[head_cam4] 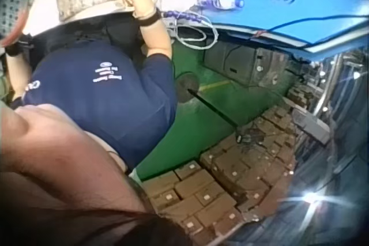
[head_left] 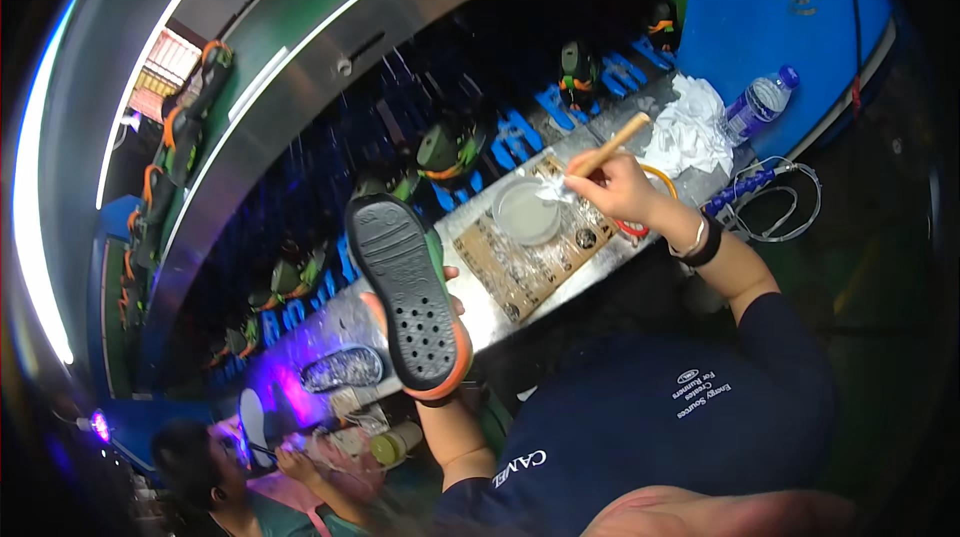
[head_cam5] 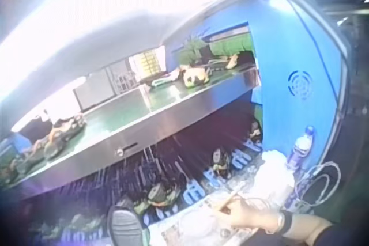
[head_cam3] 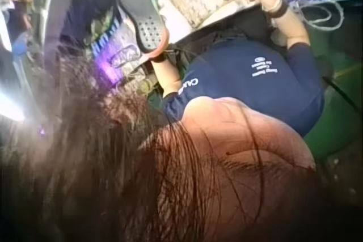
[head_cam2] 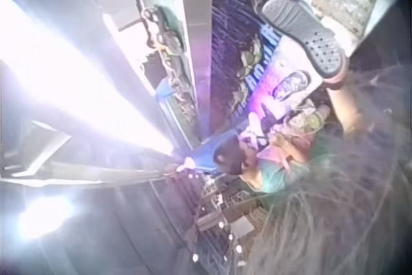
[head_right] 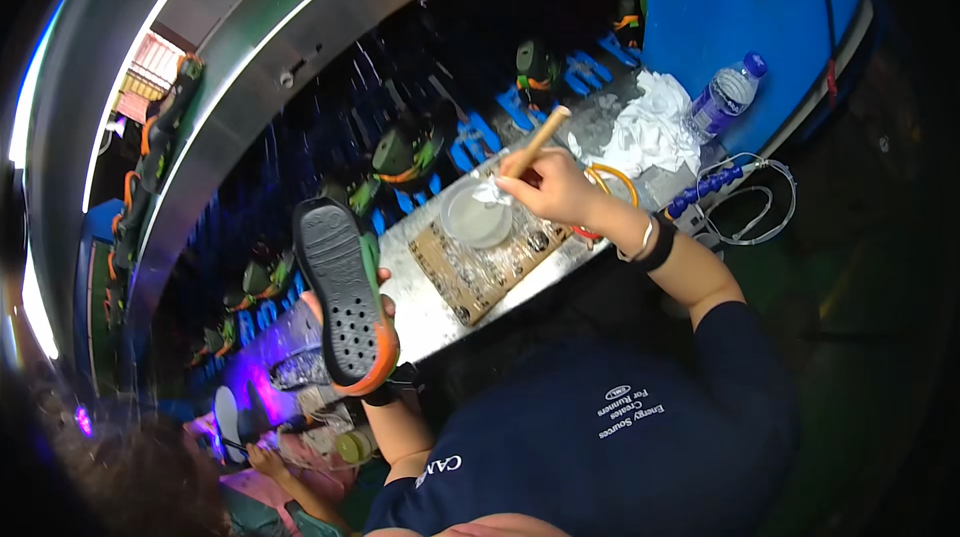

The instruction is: Applying adhesive to the perimeter of a shoe sole using a brush on a manufacturing line.

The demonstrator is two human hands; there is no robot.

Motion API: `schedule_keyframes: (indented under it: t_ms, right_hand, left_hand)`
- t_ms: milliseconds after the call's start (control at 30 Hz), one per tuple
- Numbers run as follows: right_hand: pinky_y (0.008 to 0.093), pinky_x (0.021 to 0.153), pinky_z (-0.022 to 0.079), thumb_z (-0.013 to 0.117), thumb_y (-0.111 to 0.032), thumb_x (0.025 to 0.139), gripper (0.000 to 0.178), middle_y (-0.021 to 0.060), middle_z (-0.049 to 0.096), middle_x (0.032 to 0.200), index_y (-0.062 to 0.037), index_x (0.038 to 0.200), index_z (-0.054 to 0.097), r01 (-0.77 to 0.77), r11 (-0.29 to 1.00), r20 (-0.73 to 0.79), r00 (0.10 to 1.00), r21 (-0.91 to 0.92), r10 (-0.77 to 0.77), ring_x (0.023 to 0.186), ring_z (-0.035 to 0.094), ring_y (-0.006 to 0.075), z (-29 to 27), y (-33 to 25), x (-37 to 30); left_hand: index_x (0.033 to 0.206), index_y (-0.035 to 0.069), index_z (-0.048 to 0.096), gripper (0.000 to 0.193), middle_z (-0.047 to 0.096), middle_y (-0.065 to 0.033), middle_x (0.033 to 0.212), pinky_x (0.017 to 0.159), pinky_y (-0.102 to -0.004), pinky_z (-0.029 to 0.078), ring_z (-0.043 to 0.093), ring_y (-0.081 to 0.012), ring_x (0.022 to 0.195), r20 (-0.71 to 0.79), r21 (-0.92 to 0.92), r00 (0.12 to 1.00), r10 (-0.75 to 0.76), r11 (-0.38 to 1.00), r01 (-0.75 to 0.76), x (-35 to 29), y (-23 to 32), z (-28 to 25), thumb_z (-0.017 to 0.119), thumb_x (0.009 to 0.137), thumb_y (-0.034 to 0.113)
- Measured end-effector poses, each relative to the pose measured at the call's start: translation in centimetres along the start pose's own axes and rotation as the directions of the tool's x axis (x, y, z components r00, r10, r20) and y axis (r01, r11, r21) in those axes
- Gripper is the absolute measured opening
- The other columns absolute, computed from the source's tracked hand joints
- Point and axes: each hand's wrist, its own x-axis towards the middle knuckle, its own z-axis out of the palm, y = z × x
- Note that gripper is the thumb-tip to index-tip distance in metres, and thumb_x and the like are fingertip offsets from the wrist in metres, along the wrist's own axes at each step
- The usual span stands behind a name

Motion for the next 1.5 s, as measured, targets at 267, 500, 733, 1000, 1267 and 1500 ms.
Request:
schedule_keyframes:
  t_ms: [267, 500, 733, 1000, 1267, 1500]
  right_hand:
    - [0.0253, 0.046, 0.037, 0.058, -0.014, 0.074, 0.015, 0.0059, 0.053, 0.057, 0.0005, 0.073, 0.056, 0.061, 0.971, 0.150, 0.988, -0.232, -0.027, 0.049, 0.048, 0.0113, 0.7, 2.4, 3.6]
    - [0.0233, 0.048, 0.037, 0.058, -0.013, 0.074, 0.014, 0.0038, 0.051, 0.056, 0.0006, 0.074, 0.055, 0.009, 0.970, 0.144, 0.989, -0.241, 0.026, 0.050, 0.048, 0.0090, 0.8, 2.1, 3.3]
    - [0.0190, 0.057, 0.040, 0.057, -0.005, 0.077, 0.007, 0.0014, 0.053, 0.072, -0.0006, 0.082, 0.055, -0.139, 0.959, 0.262, 0.962, 0.247, 0.072, 0.064, 0.049, 0.0051, 0.4, -3.4, 1.3]
    - [0.0224, 0.058, 0.040, 0.057, -0.003, 0.074, 0.009, 0.0056, 0.056, 0.078, -0.0007, 0.083, 0.056, 0.079, 0.997, 0.397, 0.914, 0.021, -0.081, 0.066, 0.051, 0.0099, 0.1, -5.4, 0.5]
    - [0.0238, 0.061, 0.040, 0.057, -0.002, 0.074, 0.010, 0.0066, 0.056, 0.079, -0.0007, 0.084, 0.055, 0.197, 0.978, 0.389, 0.898, 0.063, -0.206, 0.070, 0.052, 0.0128, 0.4, -5.9, 1.1]
    - [0.0237, 0.061, 0.041, 0.056, -0.002, 0.075, 0.009, 0.0072, 0.056, 0.078, -0.0005, 0.084, 0.055, 0.155, 0.988, 0.380, 0.913, 0.009, -0.146, 0.069, 0.052, 0.0126, -0.6, -5.6, -0.1]
  left_hand:
    - [0.123, 0.005, 0.032, 0.073, 0.048, -0.0253, 0.105, 0.060, -0.0377, 0.051, 0.057, -0.0334, 0.079, -0.084, -0.160, 0.996, -0.021, 0.987, 0.007, -1.7, -4.5, -5.0, 0.031, 0.078, 0.062]
    - [0.123, 0.001, 0.032, 0.070, 0.046, -0.0212, 0.111, 0.078, -0.0390, 0.046, 0.052, -0.0303, 0.094, 0.011, 0.077, 0.994, 0.106, 0.991, -0.107, -1.1, -3.6, -6.3, 0.047, 0.077, 0.052]
    - [0.114, -0.001, 0.040, 0.062, 0.051, -0.0067, 0.105, 0.086, -0.0284, 0.036, 0.049, -0.0160, 0.096, 0.066, 0.534, 0.897, 0.437, 0.744, -0.402, 2.9, -1.8, -2.6, 0.070, 0.068, 0.029]
    - [0.105, -0.001, 0.045, 0.044, 0.055, -0.0081, 0.096, 0.079, -0.0279, 0.041, 0.053, -0.0146, 0.088, 0.299, 0.554, 0.909, 0.290, 0.723, -0.413, 4.3, -0.6, 2.8, 0.068, 0.069, 0.009]
    - [0.106, -0.002, 0.044, 0.046, 0.054, -0.0097, 0.099, 0.082, -0.0299, 0.041, 0.052, -0.0166, 0.092, 0.360, 0.595, 0.913, 0.193, 0.706, -0.384, 4.5, -0.4, 3.9, 0.068, 0.068, 0.006]
    - [0.101, -0.001, 0.047, 0.046, 0.059, -0.0098, 0.088, 0.072, -0.0259, 0.045, 0.058, -0.0160, 0.078, 0.376, 0.626, 0.844, 0.382, 0.566, -0.536, 4.0, -0.1, 4.1, 0.072, 0.063, 0.004]
